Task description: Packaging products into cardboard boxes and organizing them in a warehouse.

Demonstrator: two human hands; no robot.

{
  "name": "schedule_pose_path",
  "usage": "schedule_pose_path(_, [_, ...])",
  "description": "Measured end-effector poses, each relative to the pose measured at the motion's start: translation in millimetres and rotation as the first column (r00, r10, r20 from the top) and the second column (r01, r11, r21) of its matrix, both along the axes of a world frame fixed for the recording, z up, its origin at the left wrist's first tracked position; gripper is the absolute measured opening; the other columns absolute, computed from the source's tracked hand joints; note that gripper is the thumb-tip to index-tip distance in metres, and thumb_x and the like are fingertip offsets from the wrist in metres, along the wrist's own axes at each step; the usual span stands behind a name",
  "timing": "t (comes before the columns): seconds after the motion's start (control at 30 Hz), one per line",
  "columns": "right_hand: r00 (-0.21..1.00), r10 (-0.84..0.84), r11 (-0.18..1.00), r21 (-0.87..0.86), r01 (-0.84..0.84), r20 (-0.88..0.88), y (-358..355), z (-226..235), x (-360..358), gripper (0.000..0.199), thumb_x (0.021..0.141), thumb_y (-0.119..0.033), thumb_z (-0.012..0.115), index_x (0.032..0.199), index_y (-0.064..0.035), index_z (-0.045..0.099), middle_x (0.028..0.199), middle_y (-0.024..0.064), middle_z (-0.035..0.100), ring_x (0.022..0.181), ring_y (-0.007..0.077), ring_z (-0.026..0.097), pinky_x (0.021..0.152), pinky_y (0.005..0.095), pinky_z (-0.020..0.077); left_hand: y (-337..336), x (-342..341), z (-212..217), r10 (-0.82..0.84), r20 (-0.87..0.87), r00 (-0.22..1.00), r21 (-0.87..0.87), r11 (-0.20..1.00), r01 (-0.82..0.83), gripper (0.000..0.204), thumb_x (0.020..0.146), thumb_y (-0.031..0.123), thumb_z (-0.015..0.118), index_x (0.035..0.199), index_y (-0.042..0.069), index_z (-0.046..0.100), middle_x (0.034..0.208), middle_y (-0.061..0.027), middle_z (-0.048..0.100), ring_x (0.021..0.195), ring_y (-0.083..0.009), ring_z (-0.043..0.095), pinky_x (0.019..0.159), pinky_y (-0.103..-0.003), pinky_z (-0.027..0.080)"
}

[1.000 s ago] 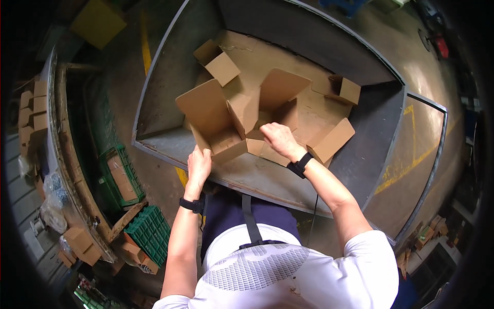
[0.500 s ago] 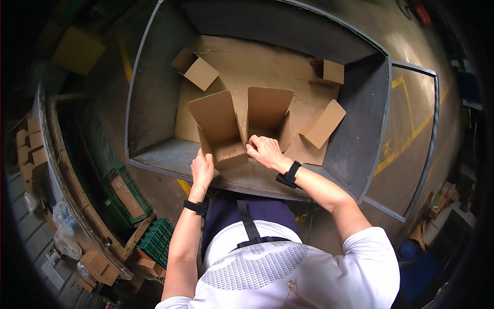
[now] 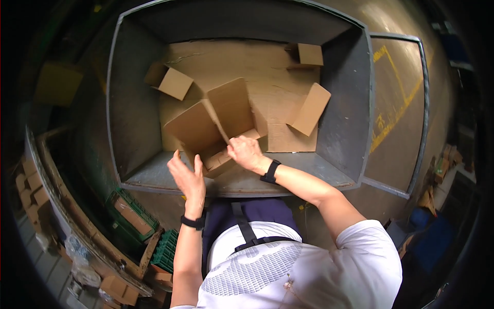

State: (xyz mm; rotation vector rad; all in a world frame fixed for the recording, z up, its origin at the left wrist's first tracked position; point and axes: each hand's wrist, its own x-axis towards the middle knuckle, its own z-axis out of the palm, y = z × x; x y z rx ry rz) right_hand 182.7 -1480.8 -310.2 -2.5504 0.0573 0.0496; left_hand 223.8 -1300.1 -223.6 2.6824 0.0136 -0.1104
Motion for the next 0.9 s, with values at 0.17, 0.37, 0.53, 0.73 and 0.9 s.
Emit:
schedule_pose_path(0.17, [0.953, 0.092, 0.973, 0.178, -0.148, 0.29, 28, 17, -5, 0.011, 0.07, -0.02, 0.064, 0.07, -0.0115, 0.058, 0.07, 0.0042, 0.057, 0.073, 0.0219, 0.054, 0.066, 0.0365, 0.0429, -30, 17, 9, 0.054, -0.611, 0.79, -0.252, 0.933, -0.259, 0.049, 0.087, 0.043, 0.065, 0.086, -0.005, 0.062, 0.065, -0.0115, 0.062, 0.057, -0.0187, 0.061, 0.059, -0.032, 0.052])
schedule_pose_path(0.37, [0.896, 0.312, 0.939, 0.039, -0.341, 0.315, 19, 35, 3, 0.015, 0.072, -0.021, 0.062, 0.071, -0.0072, 0.056, 0.07, 0.0064, 0.055, 0.073, 0.0215, 0.053, 0.072, 0.0353, 0.0421, -26, 28, -24, 0.029, -0.787, 0.617, -0.434, 0.685, -0.585, 0.012, 0.086, 0.007, 0.059, 0.077, -0.001, 0.06, 0.07, -0.0033, 0.061, 0.056, -0.0117, 0.056, 0.048, -0.029, 0.047])
schedule_pose_path(0.53, [0.681, 0.414, 0.826, 0.065, -0.56, 0.604, -42, 50, -1, 0.038, 0.077, -0.025, 0.062, 0.111, -0.0094, 0.063, 0.117, 0.0044, 0.061, 0.106, 0.0221, 0.056, 0.097, 0.0417, 0.0402, -25, 38, -26, 0.072, -0.749, 0.658, -0.447, 0.679, -0.583, 0.014, 0.084, 0.0, 0.055, 0.097, -0.005, 0.059, 0.082, -0.0082, 0.064, 0.067, -0.0177, 0.061, 0.058, -0.033, 0.053])
schedule_pose_path(0.73, [0.944, -0.327, 0.945, 0.03, 0.326, 0.051, -186, -103, 6, 0.029, 0.074, -0.013, 0.062, 0.101, -0.0005, 0.058, 0.1, 0.0164, 0.06, 0.095, 0.0357, 0.054, 0.084, 0.0467, 0.0446, 25, 35, -48, 0.142, -0.651, 0.746, -0.485, 0.678, -0.553, 0.032, 0.085, 0.003, 0.061, 0.115, -0.005, 0.054, 0.107, -0.0117, 0.062, 0.094, -0.0222, 0.061, 0.084, -0.036, 0.05])
schedule_pose_path(0.9, [0.795, -0.422, 0.903, -0.127, 0.41, -0.436, -285, -227, -28, 0.064, 0.083, -0.021, 0.062, 0.138, 0.0003, 0.038, 0.147, 0.0211, 0.032, 0.132, 0.0343, 0.038, 0.107, 0.0434, 0.0354, 20, 17, -5, 0.253, -0.633, 0.732, -0.509, 0.576, -0.64, 0.045, 0.084, 0.007, 0.066, 0.124, -0.007, 0.05, 0.119, -0.0126, 0.058, 0.105, -0.0213, 0.057, 0.094, -0.035, 0.044])
